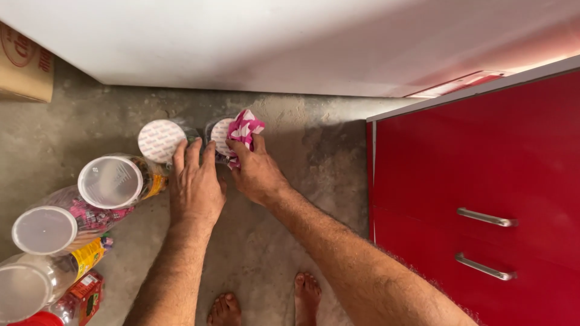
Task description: Wiping and organizing various candy and snack jars on a shop counter.
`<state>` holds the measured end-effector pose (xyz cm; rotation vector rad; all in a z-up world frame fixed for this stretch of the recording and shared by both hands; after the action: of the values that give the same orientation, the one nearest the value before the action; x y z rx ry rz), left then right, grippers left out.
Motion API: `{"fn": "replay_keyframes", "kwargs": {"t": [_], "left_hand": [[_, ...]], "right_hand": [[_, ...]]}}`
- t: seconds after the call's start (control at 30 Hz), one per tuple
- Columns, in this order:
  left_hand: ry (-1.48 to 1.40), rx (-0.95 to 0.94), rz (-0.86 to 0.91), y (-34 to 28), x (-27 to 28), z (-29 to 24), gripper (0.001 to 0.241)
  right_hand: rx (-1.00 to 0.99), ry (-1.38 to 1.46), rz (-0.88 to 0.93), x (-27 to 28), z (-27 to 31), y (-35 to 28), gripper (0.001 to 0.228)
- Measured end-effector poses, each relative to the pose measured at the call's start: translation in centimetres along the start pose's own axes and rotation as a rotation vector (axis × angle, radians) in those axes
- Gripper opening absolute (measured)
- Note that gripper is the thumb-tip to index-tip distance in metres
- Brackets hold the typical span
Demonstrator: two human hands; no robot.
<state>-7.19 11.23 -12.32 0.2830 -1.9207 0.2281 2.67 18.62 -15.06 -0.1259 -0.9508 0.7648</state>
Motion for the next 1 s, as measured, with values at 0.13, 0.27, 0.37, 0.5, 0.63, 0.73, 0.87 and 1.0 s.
{"fn": "replay_keyframes", "kwargs": {"t": [0.13,0.27,0.37,0.5,0.63,0.73,0.87,1.0], "left_hand": [[0.034,0.108,0.127,0.2,-0.6,0.2,0.079],[0.133,0.112,0.168,-0.1,-1.0,0.4,0.074],[0.149,0.117,0.21,0.0,-1.1,0.2,0.073],[0.129,0.173,0.266,0.1,-1.8,0.7,0.073],[0.144,0.152,0.23,-0.2,-1.6,0.7,0.072],[0.157,0.131,0.216,-0.5,-1.3,0.5,0.075],[0.186,0.107,0.213,-0.7,-1.1,0.2,0.075],[0.252,0.082,0.236,-0.8,-0.9,-0.5,0.078]], "right_hand": [[0.016,-0.039,0.0,-0.8,-0.1,0.3,0.058],[0.022,-0.046,-0.009,-0.3,0.5,0.2,0.057],[-0.003,-0.048,0.012,-0.2,0.3,0.2,0.056],[0.035,-0.07,0.001,-0.4,-0.1,0.5,0.054],[-0.022,-0.086,0.046,-0.3,-0.1,0.4,0.053],[-0.027,-0.105,0.05,-0.3,-0.2,0.3,0.051],[0.015,-0.19,0.046,-0.6,-0.4,0.7,0.052],[0.02,-0.227,0.054,0.1,-0.1,0.7,0.053]]}}
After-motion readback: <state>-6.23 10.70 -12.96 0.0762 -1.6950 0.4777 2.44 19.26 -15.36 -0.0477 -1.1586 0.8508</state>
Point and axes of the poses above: each hand's wrist, its own y-axis towards the middle knuckle, its own x-axis out of the back of the hand, z = x × y, the point moved 8 cm from there along y, towards the middle knuckle, and after that the axes turned 3 degrees about -x, right-handed, at the moved point
